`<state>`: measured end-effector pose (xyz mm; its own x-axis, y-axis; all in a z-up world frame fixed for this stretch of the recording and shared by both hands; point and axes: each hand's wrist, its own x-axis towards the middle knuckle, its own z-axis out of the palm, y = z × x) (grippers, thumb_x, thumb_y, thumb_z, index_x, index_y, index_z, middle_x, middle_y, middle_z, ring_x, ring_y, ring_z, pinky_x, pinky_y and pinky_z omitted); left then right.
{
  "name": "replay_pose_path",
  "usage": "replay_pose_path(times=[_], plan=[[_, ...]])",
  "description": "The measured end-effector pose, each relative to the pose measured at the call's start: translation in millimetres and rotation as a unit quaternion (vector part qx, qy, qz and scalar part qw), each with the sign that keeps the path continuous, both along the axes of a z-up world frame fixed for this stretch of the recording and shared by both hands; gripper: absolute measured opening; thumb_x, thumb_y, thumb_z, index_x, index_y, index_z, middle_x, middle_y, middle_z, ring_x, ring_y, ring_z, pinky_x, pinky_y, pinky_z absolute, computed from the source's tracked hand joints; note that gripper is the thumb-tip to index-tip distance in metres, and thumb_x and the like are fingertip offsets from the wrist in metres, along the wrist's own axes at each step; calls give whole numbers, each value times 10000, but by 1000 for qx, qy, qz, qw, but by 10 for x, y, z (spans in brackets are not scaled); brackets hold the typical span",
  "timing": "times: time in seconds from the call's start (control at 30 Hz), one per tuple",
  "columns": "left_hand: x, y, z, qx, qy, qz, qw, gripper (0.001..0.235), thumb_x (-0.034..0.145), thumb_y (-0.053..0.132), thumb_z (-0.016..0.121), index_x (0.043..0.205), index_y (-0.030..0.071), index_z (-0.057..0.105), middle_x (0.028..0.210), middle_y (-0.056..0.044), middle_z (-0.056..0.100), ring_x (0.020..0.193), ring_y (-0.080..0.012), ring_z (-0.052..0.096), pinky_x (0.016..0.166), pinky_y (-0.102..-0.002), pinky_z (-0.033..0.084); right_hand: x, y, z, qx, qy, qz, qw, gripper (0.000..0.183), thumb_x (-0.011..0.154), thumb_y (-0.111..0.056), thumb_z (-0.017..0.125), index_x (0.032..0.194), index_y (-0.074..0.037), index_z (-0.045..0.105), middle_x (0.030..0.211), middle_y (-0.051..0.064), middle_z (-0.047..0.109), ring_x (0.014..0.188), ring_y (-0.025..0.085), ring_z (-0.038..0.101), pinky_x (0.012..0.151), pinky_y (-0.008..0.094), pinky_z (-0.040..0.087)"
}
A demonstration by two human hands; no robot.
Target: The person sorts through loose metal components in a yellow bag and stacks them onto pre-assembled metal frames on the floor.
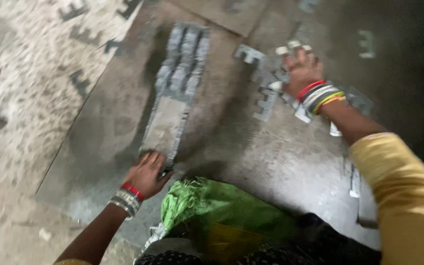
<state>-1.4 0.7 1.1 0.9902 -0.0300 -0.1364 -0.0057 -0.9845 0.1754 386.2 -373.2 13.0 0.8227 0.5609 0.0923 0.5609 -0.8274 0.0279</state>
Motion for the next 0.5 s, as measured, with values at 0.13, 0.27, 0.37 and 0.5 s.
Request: replay_pose_path(times=[0.13, 0.27, 0.37, 0.5], plan=[[35, -3, 39, 5, 76, 37, 996, 503, 900, 528, 610, 1187, 115, 606, 1290, -88, 610, 1276, -275, 560, 998, -443, 536, 302, -1666, 95, -60, 36, -112, 991, 886, 823, -416, 790, 1575, -99, 446, 1554, 267, 407, 1350, 487, 459, 1042, 595, 472], [38, 14, 30, 5, 37, 32, 999, 568, 878, 546, 637, 1205, 84, 593, 1263, -128, 611, 1224, -315, 571, 957, -454, 542, 366, -2707, -276, 0, 103, -238, 966, 756, 835, -324, 761, 1503, -82, 505, 1477, 305, 458, 1310, 512, 488, 1055, 557, 477], [35, 21, -12, -1, 27, 32, 999, 528, 849, 517, 653, 1156, 91, 608, 1257, -123, 615, 1200, -333, 575, 907, -449, 546, -30, -2993, -836, 56, 98, -280, 953, 668, 863, -329, 766, 1448, -75, 566, 1390, 356, 516, 1213, 545, 565, 978, 565, 526], [20, 87, -141, 8, -9, 26, 1000, 492, 821, 519, 675, 1053, 91, 611, 1126, -105, 636, 1118, -325, 609, 880, -456, 553, -1167, -3033, -1647, 162, 35, -323, 932, 584, 850, -271, 785, 1380, -89, 621, 1191, 291, 653, 975, 470, 673, 831, 522, 567]])
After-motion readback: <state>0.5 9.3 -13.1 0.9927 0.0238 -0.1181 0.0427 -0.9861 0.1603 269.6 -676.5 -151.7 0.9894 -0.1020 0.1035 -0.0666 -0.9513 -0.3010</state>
